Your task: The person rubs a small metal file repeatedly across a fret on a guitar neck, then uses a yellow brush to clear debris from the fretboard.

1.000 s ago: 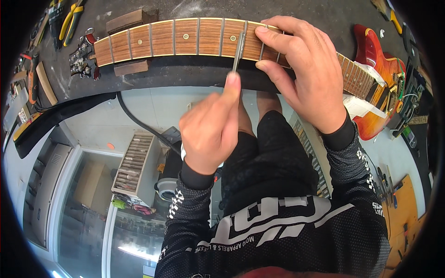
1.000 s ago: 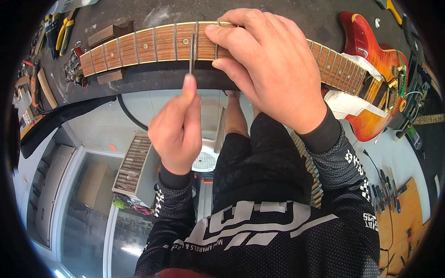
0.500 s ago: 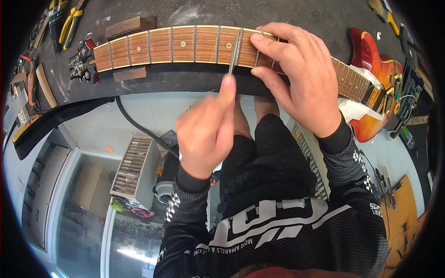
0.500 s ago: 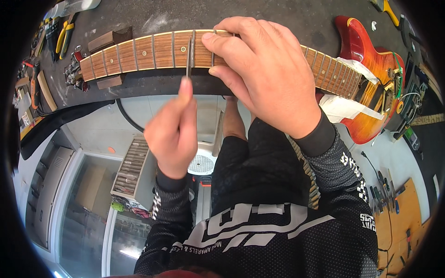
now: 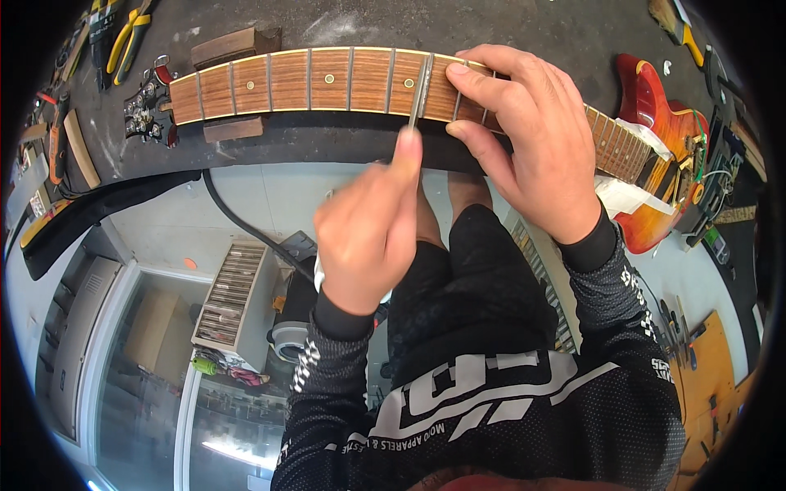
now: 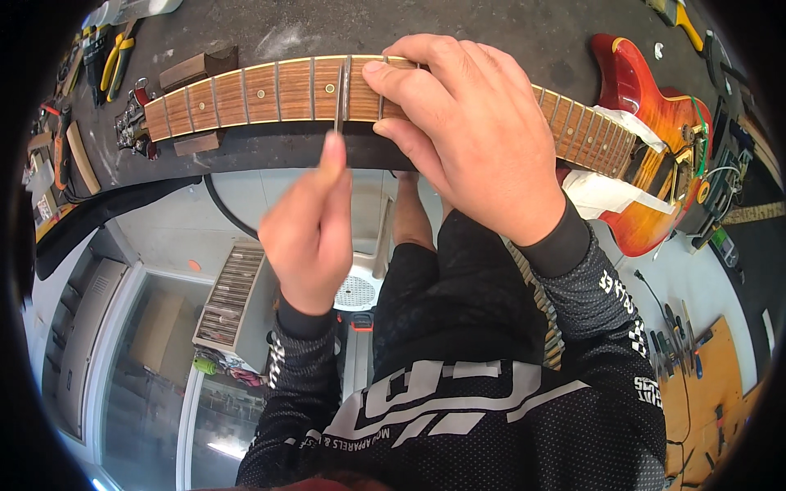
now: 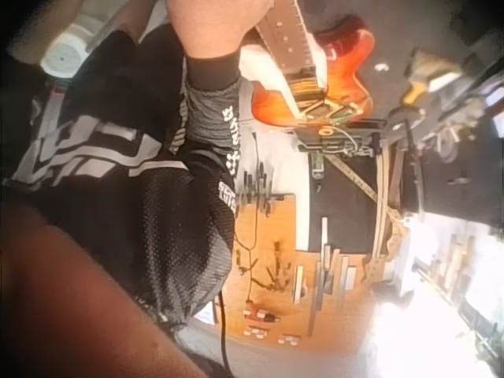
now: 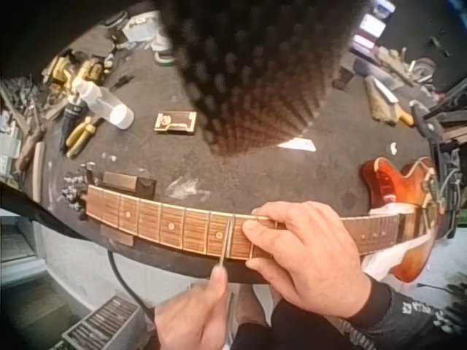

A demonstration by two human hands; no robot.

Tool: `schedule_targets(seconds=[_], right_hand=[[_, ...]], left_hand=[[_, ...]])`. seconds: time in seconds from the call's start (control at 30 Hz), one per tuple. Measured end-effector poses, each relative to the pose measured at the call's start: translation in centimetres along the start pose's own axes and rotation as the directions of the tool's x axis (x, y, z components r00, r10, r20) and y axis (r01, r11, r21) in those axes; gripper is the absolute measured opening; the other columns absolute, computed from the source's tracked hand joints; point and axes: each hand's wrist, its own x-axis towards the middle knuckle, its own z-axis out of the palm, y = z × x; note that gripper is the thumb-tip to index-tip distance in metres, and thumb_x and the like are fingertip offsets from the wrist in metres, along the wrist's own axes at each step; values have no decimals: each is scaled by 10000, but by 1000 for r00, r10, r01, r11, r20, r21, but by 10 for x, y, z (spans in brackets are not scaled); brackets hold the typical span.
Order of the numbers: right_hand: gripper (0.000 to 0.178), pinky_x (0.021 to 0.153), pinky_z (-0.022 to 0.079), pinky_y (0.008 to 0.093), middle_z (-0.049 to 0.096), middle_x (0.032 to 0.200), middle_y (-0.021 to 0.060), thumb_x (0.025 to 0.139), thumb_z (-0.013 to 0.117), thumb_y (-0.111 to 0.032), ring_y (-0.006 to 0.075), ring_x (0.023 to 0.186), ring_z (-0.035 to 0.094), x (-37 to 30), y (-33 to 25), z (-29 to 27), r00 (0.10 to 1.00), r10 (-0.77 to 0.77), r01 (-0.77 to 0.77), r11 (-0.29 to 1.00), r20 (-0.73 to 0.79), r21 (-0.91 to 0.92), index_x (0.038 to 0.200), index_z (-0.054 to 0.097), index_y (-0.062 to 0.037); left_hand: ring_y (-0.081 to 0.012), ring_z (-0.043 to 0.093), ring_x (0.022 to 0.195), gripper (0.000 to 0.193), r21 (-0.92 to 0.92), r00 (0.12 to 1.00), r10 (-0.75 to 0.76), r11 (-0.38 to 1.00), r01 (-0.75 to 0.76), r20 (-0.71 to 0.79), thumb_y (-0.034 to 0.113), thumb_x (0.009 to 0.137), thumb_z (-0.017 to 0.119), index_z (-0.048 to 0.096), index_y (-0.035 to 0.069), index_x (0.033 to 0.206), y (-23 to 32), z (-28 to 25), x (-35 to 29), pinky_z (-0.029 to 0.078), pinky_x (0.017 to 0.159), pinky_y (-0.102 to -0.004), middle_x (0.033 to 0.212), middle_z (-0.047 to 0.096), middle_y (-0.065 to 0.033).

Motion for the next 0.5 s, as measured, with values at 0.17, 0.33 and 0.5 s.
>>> schedule_targets(seconds=[0.17,0.33,0.5], right_hand=[[497,1064,519,483,730,1350,103,886,874,-171,345,1195,702,1,0,-1,1000,-11,11,1000,2,-9,1352,707,-125],[501,1063,520,482,730,1347,106,884,874,-172,343,1189,705,2,0,0,1000,-10,10,1000,-9,-6,1354,706,-125],[501,1054,524,480,730,1345,105,882,874,-166,347,1180,706,1,-1,0,1000,-9,9,1000,-1,8,1351,702,-124]], left_hand=[[-269,610,585,520,-18,999,-34,999,34,-4,-148,903,760,766,5,1401,0,-1,-9,501,580,-371,735,625,-126],[-139,605,648,358,21,1000,-14,1000,14,15,-154,965,753,776,-47,1306,1,-1,-4,505,642,-252,844,737,-148],[-159,606,651,349,8,998,-48,999,47,28,-151,973,743,775,-48,1305,3,-3,-1,502,644,-249,870,749,-148]])
